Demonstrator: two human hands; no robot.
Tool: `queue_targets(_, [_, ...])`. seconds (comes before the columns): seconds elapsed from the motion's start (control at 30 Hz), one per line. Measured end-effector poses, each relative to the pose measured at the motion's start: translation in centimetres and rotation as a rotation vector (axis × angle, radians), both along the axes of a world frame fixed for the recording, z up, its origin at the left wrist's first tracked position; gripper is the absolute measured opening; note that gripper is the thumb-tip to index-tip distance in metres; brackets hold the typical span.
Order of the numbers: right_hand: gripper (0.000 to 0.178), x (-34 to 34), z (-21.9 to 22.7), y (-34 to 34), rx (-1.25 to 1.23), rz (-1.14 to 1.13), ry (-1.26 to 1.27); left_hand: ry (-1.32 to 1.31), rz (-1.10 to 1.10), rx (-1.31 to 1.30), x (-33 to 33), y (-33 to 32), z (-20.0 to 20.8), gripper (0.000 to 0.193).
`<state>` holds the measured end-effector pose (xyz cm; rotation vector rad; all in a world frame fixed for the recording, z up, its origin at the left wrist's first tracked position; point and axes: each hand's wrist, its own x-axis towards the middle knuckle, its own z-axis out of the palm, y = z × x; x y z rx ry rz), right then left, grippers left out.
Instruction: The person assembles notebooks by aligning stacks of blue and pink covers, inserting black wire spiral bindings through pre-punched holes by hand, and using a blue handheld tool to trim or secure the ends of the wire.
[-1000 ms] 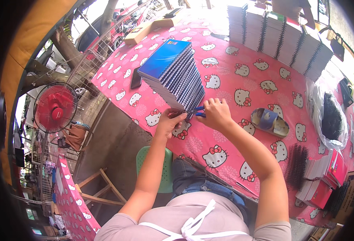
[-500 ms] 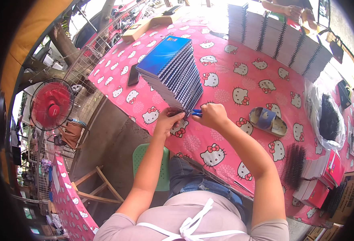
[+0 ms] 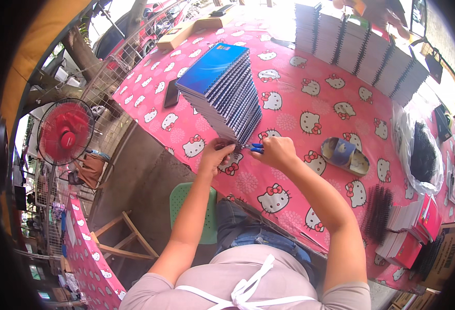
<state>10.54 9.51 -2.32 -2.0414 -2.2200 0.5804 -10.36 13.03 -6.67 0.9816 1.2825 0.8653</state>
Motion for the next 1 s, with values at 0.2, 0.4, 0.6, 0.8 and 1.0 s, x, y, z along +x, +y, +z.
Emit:
queue_targets(0.2, [0.05, 2.2, -4.5, 0.9, 0.902, 0.108, -0.106, 0.138, -0.037, 0.072, 1.0, -0.4, 0.5, 0.045])
queue_targets(0.4, [0.05, 0.0, -2.0, 0.2, 0.089, 0.037, 0.009, 0.319, 0.014, 0.345, -0.3, 0.2, -2.6, 0.052])
queue_targets(0.6, [0.051, 2.4, -4.5, 0.5, 0.893, 0.134, -0.139, 0.358, -0.099, 0.435, 0.7, -0.2, -1.7, 0.05])
queue_targets(0.8, [0.047, 0.3, -3.2, 0.3, 0.238, 0.086, -0.055, 0.442, -0.056, 0.488, -0.4, 0.5, -3.4, 0.048])
queue_targets(1.0, [0.052, 2.0, -4.7, 0.4, 0.836, 0.158, -0.219, 0.489, -0.132, 0.476, -0.2, 0.7, -3.5, 0.054])
